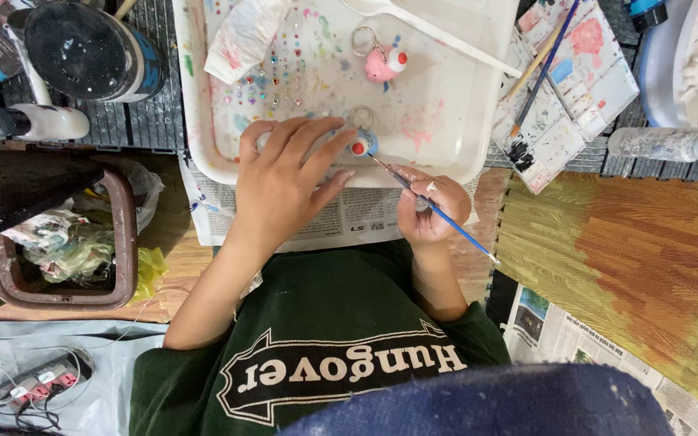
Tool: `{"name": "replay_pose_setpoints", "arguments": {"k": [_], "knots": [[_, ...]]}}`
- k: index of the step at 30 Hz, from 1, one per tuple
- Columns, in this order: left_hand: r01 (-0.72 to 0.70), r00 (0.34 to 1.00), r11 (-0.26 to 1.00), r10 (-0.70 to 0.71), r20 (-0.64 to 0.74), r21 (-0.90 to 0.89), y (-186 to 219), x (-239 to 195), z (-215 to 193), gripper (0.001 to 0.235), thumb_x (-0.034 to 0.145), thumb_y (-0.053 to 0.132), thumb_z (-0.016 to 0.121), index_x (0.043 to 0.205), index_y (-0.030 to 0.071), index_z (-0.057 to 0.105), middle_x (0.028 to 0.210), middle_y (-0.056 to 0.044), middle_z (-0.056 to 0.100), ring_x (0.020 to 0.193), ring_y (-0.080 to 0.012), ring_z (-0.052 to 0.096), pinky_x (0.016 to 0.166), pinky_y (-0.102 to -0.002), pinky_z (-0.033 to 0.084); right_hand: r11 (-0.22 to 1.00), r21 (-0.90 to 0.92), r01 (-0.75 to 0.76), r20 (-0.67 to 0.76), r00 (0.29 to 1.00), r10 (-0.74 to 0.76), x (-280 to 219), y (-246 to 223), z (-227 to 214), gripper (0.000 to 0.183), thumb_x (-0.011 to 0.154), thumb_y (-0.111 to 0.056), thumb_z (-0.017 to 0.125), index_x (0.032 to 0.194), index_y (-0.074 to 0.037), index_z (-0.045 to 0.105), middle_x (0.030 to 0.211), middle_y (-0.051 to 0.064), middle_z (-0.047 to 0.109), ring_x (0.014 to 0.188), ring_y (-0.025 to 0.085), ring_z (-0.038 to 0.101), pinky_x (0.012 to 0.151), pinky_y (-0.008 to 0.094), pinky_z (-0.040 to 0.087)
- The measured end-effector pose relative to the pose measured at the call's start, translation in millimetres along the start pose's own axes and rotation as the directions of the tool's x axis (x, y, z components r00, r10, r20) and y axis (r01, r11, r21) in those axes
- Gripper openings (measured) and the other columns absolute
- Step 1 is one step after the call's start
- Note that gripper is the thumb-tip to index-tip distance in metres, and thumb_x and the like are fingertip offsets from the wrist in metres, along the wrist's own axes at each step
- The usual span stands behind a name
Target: The person paints small figurines using a fine brush and multiple paint colors. They dip the brush into paint, apply it to the figurines, and occasionally wipe the brush on a paper towel. The figurines are placed on a white tray during the process.
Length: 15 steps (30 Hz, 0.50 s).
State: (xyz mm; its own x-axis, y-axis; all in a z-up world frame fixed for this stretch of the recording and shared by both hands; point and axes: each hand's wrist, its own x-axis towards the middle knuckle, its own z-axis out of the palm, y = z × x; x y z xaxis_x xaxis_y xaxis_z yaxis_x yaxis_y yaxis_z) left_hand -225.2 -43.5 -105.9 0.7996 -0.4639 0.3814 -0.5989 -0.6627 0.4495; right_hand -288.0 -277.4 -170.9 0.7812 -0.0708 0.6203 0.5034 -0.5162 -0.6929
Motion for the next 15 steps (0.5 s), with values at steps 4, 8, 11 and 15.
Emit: {"name": "replay_pose_setpoints", "arguments": {"k": [4,8,11,15], "knots": [[0.004,1.0,1.0,-0.004,0.001,0.002,-0.1,-0.4,0.4,0.049,0.094,0.033,0.08,0.138,0.018,0.065,0.138,0.001,0.064,0.122,-0.0213,0.06,0.109,-0.045,0.035,1.0,-0.017,-0.009,-0.006,1.0,0.009,-0.1,-0.4,-0.6,0.017,0.095,0.001,0.066,0.103,-0.002,0.052,0.092,0.023,0.075,0.082,0.027,0.077,0.074,0.032,0.059],[0.001,1.0,1.0,-0.001,-0.003,0.004,-0.1,-0.7,0.7,0.049,0.095,0.033,0.08,0.139,0.018,0.064,0.138,0.001,0.064,0.123,-0.0214,0.06,0.109,-0.044,0.034,0.999,0.004,-0.035,0.001,0.999,0.035,-1.4,-1.8,-1.1,0.016,0.096,0.001,0.066,0.103,-0.003,0.052,0.095,0.023,0.075,0.085,0.029,0.078,0.078,0.033,0.06],[0.001,1.0,1.0,-0.001,0.0,0.004,-0.5,-0.7,0.4,0.05,0.095,0.033,0.08,0.14,0.018,0.064,0.137,0.001,0.064,0.122,-0.0215,0.06,0.109,-0.044,0.034,1.0,-0.005,-0.031,0.002,1.0,0.031,-1.2,-1.2,-0.8,0.017,0.095,0.001,0.067,0.103,-0.003,0.052,0.096,0.024,0.075,0.083,0.027,0.077,0.076,0.032,0.059],[0.005,1.0,1.0,-0.005,0.002,-0.003,-0.2,-0.8,0.4,0.049,0.096,0.033,0.08,0.14,0.018,0.063,0.137,0.001,0.064,0.122,-0.0214,0.06,0.109,-0.044,0.034,1.0,-0.009,-0.022,-0.003,1.0,0.022,-1.6,-0.5,-1.2,0.017,0.095,0.001,0.067,0.103,-0.003,0.052,0.095,0.023,0.075,0.084,0.028,0.077,0.076,0.033,0.059]]}}
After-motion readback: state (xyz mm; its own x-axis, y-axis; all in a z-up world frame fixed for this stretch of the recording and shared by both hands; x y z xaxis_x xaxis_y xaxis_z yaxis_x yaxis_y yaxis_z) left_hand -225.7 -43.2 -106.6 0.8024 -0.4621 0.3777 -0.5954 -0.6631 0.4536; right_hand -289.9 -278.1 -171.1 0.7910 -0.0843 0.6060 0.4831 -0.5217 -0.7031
